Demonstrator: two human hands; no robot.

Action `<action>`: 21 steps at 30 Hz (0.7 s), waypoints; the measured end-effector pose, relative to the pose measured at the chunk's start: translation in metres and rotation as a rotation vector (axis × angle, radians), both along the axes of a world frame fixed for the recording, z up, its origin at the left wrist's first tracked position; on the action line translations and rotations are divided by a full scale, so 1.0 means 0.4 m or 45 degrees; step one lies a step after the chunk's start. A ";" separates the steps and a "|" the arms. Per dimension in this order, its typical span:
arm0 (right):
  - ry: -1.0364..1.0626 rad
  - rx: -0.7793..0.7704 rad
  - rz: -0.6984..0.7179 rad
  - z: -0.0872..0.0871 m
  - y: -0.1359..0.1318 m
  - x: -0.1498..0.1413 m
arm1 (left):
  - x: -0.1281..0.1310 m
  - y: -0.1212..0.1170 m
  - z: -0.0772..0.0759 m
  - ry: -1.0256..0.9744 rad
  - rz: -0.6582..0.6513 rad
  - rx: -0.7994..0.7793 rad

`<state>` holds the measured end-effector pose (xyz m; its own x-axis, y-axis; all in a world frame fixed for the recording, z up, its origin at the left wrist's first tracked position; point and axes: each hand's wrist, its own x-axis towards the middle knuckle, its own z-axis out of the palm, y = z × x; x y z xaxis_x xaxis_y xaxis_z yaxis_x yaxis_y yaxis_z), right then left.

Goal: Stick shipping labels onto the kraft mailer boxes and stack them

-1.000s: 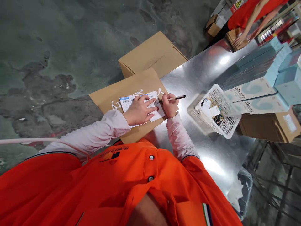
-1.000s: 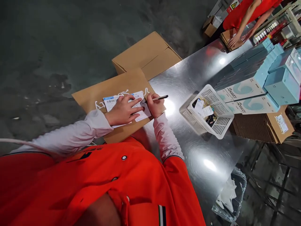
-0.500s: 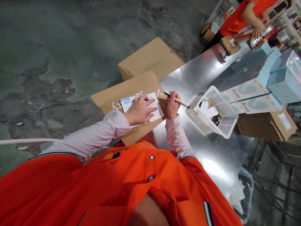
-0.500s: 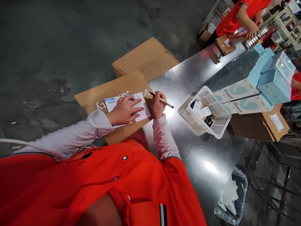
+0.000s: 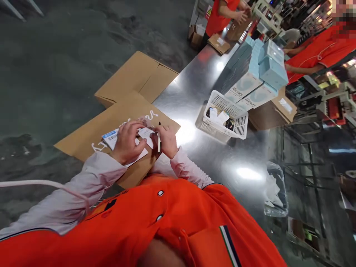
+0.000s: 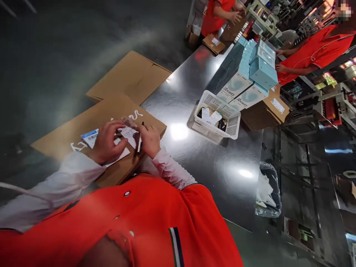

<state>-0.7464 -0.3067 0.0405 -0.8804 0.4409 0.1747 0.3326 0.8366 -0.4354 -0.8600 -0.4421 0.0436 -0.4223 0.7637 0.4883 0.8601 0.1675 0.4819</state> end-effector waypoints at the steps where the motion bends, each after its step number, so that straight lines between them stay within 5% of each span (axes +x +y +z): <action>1: 0.067 -0.048 0.002 -0.016 0.013 -0.004 | 0.001 -0.001 0.005 -0.039 0.007 0.041; 5: 0.482 -0.278 -0.217 -0.045 0.153 0.006 | -0.012 -0.013 0.045 -0.451 -0.147 0.090; 8: 0.667 -0.328 -0.724 0.002 0.368 0.074 | -0.042 -0.047 0.093 -0.730 -0.202 0.024; 10: 0.693 -0.253 -1.104 0.046 0.518 0.140 | -0.061 -0.083 0.128 -0.586 -0.051 -0.010; 14: 0.635 -0.276 -1.202 0.071 0.727 0.229 | -0.053 -0.153 0.159 -0.282 0.246 -0.229; 17: 0.621 -0.218 -1.105 0.024 0.745 0.207 | -0.002 -0.173 0.128 -0.307 0.299 -0.539; 19: 0.635 -0.217 -1.001 -0.011 0.665 0.159 | 0.039 -0.169 0.095 -0.256 0.271 -0.668; 21: 0.631 -0.353 -0.814 -0.032 0.517 0.100 | 0.076 -0.158 0.066 -0.158 0.228 -0.688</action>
